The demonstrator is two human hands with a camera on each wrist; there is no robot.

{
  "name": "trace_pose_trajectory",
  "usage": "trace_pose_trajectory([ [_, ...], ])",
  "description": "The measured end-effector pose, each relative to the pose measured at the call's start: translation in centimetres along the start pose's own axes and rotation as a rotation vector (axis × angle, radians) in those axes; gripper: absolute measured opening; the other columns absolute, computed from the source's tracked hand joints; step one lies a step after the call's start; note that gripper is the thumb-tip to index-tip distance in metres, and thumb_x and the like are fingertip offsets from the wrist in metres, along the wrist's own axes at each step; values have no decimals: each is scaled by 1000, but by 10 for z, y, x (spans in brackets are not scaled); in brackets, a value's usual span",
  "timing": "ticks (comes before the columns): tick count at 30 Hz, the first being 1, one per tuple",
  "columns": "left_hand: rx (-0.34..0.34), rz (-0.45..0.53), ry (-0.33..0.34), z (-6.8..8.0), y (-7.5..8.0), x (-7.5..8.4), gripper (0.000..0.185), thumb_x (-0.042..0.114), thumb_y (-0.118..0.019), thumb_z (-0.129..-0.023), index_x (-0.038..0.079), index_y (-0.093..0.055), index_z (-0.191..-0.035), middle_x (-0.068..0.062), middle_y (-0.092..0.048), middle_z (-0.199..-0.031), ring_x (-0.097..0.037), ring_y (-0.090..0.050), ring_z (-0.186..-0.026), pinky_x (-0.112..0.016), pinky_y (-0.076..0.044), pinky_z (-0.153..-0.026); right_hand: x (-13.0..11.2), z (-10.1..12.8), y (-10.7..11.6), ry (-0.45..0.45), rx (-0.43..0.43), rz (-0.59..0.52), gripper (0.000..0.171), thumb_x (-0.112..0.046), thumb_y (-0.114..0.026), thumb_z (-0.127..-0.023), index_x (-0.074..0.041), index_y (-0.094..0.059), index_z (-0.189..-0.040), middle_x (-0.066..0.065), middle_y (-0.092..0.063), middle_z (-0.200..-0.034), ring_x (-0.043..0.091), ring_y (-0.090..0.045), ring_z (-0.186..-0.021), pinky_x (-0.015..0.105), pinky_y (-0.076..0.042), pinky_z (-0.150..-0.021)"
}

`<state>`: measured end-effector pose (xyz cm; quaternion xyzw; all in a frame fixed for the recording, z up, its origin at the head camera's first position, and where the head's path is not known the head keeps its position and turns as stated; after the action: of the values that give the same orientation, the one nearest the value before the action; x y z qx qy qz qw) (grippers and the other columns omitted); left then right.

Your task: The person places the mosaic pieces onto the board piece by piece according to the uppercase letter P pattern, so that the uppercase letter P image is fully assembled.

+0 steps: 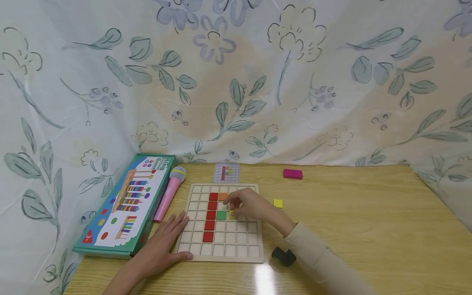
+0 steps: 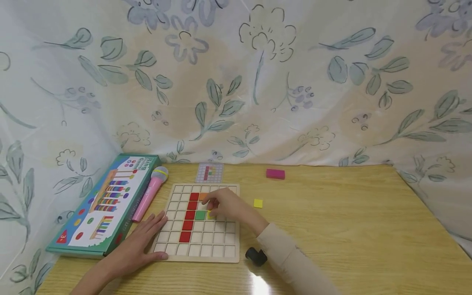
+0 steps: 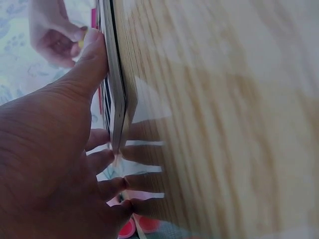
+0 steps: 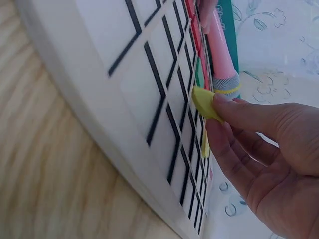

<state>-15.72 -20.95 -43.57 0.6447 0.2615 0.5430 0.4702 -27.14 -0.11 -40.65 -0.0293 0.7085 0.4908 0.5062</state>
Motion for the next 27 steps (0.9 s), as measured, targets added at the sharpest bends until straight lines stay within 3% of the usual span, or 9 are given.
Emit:
trace_pose_trajectory([
  [6, -4, 5, 10, -1, -2, -1, 99, 67, -65, -79, 8, -34, -153, -10, -25, -161, -40, -19, -146, -58, -20, -116, 0, -6, -8, -42, 0, 17, 25, 5, -71, -84, -3, -72, -107, 1, -64, -84, 12, -56, -78, 22, -50, -71],
  [16, -8, 1, 2, -1, -1, 0, 98, 68, -63, -80, 9, -34, -153, -10, -24, -161, -40, -19, -146, -59, -21, -115, 3, -1, -6, -19, 23, 51, 23, 1, -70, -87, -5, -72, -109, 1, -67, -90, 11, -58, -82, 22, -53, -74],
  [22, -2, 4, -6, 0, -1, -1, 98, 68, -62, -80, 8, -34, -153, -10, -25, -161, -41, -19, -146, -58, -20, -115, 11, 17, 19, -52, 68, 112, 24, -2, -69, -89, -5, -71, -113, 2, -69, -99, 14, -61, -92, 31, -54, -83],
  [27, 14, 2, -4, 0, -1, -2, 98, 67, -64, -80, 8, -35, -152, -10, -26, -160, -40, -20, -146, -58, -20, -115, 37, 41, 50, -127, 137, 157, 27, -1, -69, -87, -4, -71, -113, 4, -69, -103, 18, -62, -96, 34, -54, -84],
])
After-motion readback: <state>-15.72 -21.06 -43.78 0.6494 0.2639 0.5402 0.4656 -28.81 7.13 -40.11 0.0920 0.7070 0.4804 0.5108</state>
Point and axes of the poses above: each hand's wrist, its own z-axis away from the middle knuckle, its own y-axis out of the back of the hand, x = y × z, the point moved 7 cm from there along -z, towards the middle knuckle
